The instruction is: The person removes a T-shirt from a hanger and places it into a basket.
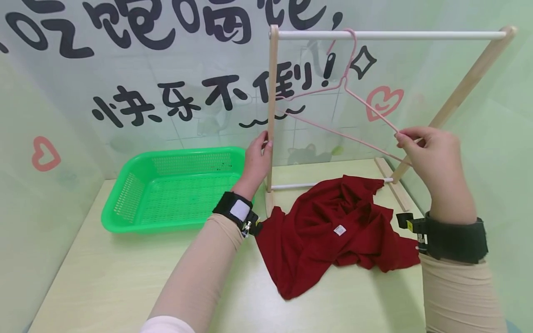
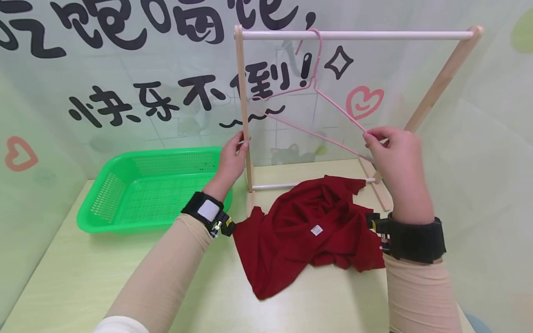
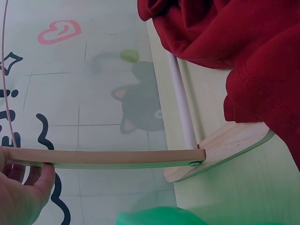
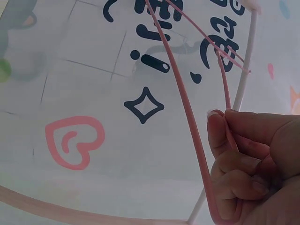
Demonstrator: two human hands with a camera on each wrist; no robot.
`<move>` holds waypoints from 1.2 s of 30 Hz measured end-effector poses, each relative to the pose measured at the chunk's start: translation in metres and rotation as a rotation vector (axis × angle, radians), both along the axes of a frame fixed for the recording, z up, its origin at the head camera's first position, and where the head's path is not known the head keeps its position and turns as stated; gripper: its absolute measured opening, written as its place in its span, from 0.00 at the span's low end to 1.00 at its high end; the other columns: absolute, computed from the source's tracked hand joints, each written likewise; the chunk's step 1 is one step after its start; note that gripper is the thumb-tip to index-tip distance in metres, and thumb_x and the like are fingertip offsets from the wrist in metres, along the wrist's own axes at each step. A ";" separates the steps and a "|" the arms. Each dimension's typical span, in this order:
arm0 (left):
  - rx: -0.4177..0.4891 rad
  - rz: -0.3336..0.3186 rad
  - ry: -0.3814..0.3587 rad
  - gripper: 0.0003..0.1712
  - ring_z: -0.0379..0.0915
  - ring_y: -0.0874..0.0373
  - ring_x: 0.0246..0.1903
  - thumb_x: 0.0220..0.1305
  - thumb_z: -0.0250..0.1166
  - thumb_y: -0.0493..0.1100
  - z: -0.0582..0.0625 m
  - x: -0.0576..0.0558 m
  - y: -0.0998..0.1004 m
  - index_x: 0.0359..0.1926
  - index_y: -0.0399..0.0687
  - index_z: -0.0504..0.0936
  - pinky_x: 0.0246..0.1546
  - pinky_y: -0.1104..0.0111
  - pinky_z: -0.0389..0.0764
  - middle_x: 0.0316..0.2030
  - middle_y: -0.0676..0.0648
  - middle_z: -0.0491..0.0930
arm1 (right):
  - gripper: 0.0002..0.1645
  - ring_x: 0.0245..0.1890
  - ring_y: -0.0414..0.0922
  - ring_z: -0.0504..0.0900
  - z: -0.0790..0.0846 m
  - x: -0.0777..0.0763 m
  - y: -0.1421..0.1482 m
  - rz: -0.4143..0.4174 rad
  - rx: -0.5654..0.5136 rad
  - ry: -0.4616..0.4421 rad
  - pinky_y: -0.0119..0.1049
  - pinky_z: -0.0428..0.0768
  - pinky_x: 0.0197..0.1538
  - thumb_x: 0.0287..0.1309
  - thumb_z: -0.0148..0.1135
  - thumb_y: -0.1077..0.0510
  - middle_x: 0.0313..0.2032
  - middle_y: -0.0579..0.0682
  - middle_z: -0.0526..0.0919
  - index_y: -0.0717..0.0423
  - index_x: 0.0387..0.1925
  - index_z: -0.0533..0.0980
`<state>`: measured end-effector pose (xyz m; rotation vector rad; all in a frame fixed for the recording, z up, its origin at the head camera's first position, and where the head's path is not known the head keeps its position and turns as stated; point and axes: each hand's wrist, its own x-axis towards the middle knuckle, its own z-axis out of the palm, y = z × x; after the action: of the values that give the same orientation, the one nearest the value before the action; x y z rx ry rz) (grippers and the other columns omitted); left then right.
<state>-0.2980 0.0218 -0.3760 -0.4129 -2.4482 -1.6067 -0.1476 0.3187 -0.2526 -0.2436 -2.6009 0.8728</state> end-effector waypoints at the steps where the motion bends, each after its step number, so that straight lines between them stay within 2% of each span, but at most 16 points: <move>1: -0.001 0.001 0.002 0.27 0.67 0.49 0.61 0.73 0.47 0.44 0.000 0.000 0.000 0.70 0.43 0.59 0.61 0.61 0.70 0.63 0.42 0.68 | 0.26 0.23 0.37 0.68 -0.001 0.000 0.000 0.000 0.002 0.003 0.30 0.66 0.21 0.62 0.55 0.42 0.18 0.19 0.71 0.58 0.47 0.80; 6: -0.001 -0.002 0.000 0.27 0.67 0.49 0.61 0.73 0.47 0.44 0.001 0.000 -0.001 0.70 0.42 0.59 0.61 0.61 0.70 0.63 0.42 0.67 | 0.24 0.23 0.39 0.68 -0.005 0.000 -0.001 -0.008 0.033 0.038 0.30 0.66 0.20 0.63 0.55 0.44 0.18 0.20 0.70 0.57 0.47 0.81; 10: 0.015 -0.004 -0.013 0.27 0.66 0.49 0.61 0.73 0.48 0.44 0.003 -0.001 0.001 0.70 0.43 0.59 0.61 0.61 0.70 0.64 0.42 0.67 | 0.22 0.26 0.39 0.69 -0.006 -0.003 0.000 -0.020 0.052 0.074 0.27 0.66 0.22 0.63 0.56 0.46 0.22 0.27 0.73 0.56 0.48 0.81; 15: 0.058 0.009 -0.043 0.27 0.67 0.50 0.61 0.73 0.49 0.44 0.005 -0.003 0.000 0.70 0.44 0.60 0.59 0.61 0.72 0.63 0.43 0.68 | 0.19 0.29 0.34 0.70 -0.009 -0.007 -0.002 -0.016 0.048 0.123 0.23 0.66 0.23 0.63 0.56 0.48 0.33 0.43 0.80 0.51 0.51 0.80; 19: 0.070 0.010 -0.059 0.27 0.67 0.50 0.61 0.73 0.49 0.44 0.005 -0.004 -0.001 0.70 0.45 0.60 0.59 0.62 0.73 0.63 0.44 0.68 | 0.20 0.30 0.29 0.70 -0.010 -0.009 0.000 -0.010 0.074 0.141 0.21 0.66 0.24 0.63 0.55 0.49 0.41 0.54 0.82 0.49 0.54 0.78; 24: 0.074 0.015 -0.057 0.27 0.68 0.51 0.61 0.72 0.50 0.44 0.006 -0.006 0.001 0.69 0.45 0.62 0.58 0.63 0.74 0.63 0.44 0.69 | 0.21 0.32 0.28 0.70 -0.010 -0.009 0.002 0.000 0.075 0.112 0.19 0.67 0.28 0.63 0.55 0.49 0.44 0.55 0.82 0.49 0.56 0.76; 27: 0.075 0.021 -0.057 0.27 0.68 0.51 0.61 0.72 0.50 0.43 0.006 -0.006 0.002 0.69 0.46 0.62 0.57 0.63 0.74 0.62 0.44 0.69 | 0.22 0.35 0.28 0.69 -0.011 -0.008 0.003 0.004 0.065 0.094 0.18 0.67 0.34 0.64 0.54 0.48 0.46 0.55 0.82 0.48 0.57 0.75; 29: 0.080 0.021 -0.056 0.26 0.68 0.51 0.60 0.72 0.51 0.43 0.005 -0.006 0.003 0.69 0.46 0.62 0.57 0.63 0.74 0.62 0.44 0.69 | 0.23 0.40 0.32 0.71 -0.011 -0.007 0.004 0.000 0.064 0.089 0.18 0.67 0.38 0.64 0.53 0.48 0.48 0.54 0.82 0.48 0.59 0.74; 31: 0.081 0.017 -0.051 0.26 0.68 0.51 0.60 0.72 0.51 0.43 0.005 -0.006 0.003 0.69 0.46 0.63 0.57 0.63 0.74 0.62 0.44 0.70 | 0.24 0.46 0.38 0.73 -0.012 -0.006 0.005 -0.001 0.058 0.095 0.23 0.68 0.43 0.64 0.53 0.48 0.51 0.54 0.80 0.47 0.60 0.74; 34: 0.096 0.008 -0.049 0.26 0.68 0.52 0.61 0.71 0.51 0.42 0.004 -0.006 0.003 0.69 0.47 0.63 0.58 0.63 0.73 0.61 0.44 0.70 | 0.24 0.53 0.52 0.71 -0.014 -0.004 0.006 0.007 0.055 0.117 0.38 0.69 0.52 0.64 0.53 0.50 0.54 0.56 0.78 0.48 0.61 0.72; 36: 0.111 -0.001 -0.052 0.28 0.67 0.52 0.62 0.71 0.52 0.42 0.004 -0.004 0.002 0.69 0.47 0.62 0.58 0.63 0.73 0.63 0.44 0.69 | 0.25 0.56 0.56 0.69 -0.015 -0.003 0.005 0.017 0.055 0.150 0.49 0.65 0.58 0.64 0.54 0.52 0.56 0.58 0.76 0.51 0.61 0.72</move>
<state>-0.3024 0.0243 -0.3720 -0.3598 -2.3813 -1.7657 -0.1509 0.3238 -0.2679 -0.1357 -2.4871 0.7919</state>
